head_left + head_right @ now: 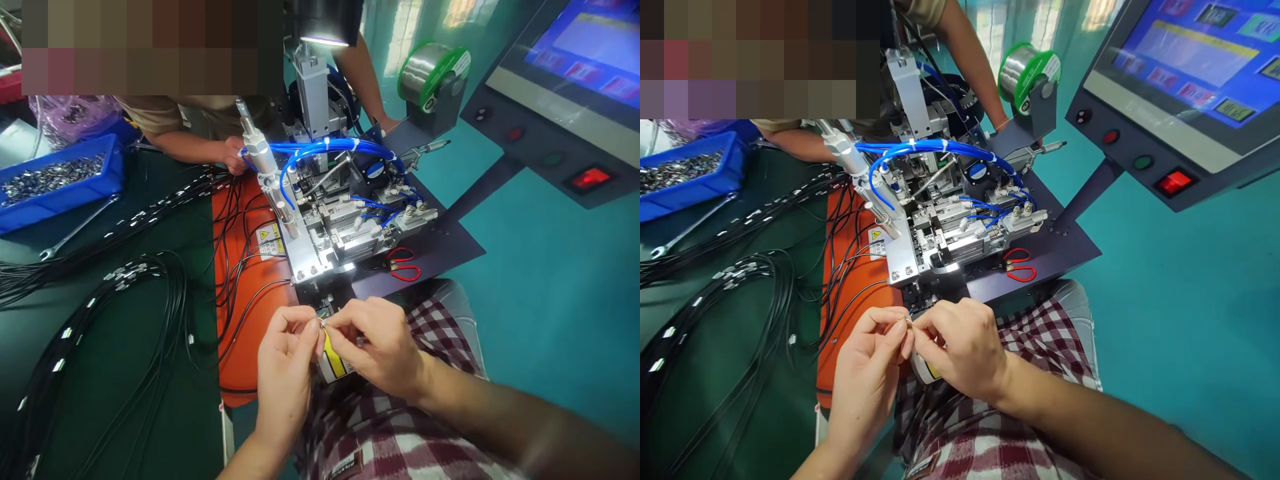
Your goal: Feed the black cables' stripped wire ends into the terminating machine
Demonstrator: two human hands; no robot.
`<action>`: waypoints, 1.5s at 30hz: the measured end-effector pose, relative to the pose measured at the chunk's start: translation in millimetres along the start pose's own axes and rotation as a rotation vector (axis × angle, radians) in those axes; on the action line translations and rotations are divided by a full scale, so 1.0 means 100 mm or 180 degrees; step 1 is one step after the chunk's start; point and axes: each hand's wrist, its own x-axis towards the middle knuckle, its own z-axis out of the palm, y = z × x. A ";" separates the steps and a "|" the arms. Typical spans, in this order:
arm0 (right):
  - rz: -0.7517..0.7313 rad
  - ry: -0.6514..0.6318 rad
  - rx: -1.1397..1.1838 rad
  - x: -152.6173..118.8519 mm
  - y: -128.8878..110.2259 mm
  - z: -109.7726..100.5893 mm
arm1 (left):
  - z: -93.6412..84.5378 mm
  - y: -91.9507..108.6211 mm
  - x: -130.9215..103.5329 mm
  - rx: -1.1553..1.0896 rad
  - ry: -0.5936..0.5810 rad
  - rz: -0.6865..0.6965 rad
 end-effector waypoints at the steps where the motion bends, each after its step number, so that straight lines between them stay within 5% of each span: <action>1: 0.0384 0.0032 0.0353 -0.01 0.02 0.03 | 0.00 0.00 0.00 -0.0218 -0.0033 -0.0115; 5: 0.2022 -0.0337 0.2073 0.02 0.09 0.05 | 0.02 0.03 0.02 -0.0569 -0.0045 -0.0409; 7: 0.2347 -0.0541 0.2502 0.05 0.12 0.00 | 0.02 0.04 0.02 -0.0546 -0.0041 -0.0473; 17: 0.2011 -0.0821 0.2506 0.10 0.13 -0.10 | -0.04 -0.05 0.00 -0.0093 -0.0264 -0.0271; 22: 0.2442 -0.0704 0.3097 0.06 0.09 0.00 | 0.01 0.02 0.00 -0.0674 -0.0337 -0.0701; 27: 0.2199 -0.0238 0.2434 -0.02 0.01 0.03 | 0.02 0.07 0.02 -0.0828 -0.0338 -0.0920; 34: 0.2427 -0.0471 0.2554 -0.06 -0.02 0.00 | 0.01 0.03 -0.01 -0.0753 -0.0149 -0.1077; 39: 0.1864 -0.0292 0.1597 -0.14 -0.03 0.09 | 0.00 -0.01 0.01 -0.0750 -0.0078 -0.1118; 45: 0.1682 -0.0983 0.1254 -0.03 0.08 -0.08 | -0.02 0.00 0.03 -0.0428 -0.0241 -0.1194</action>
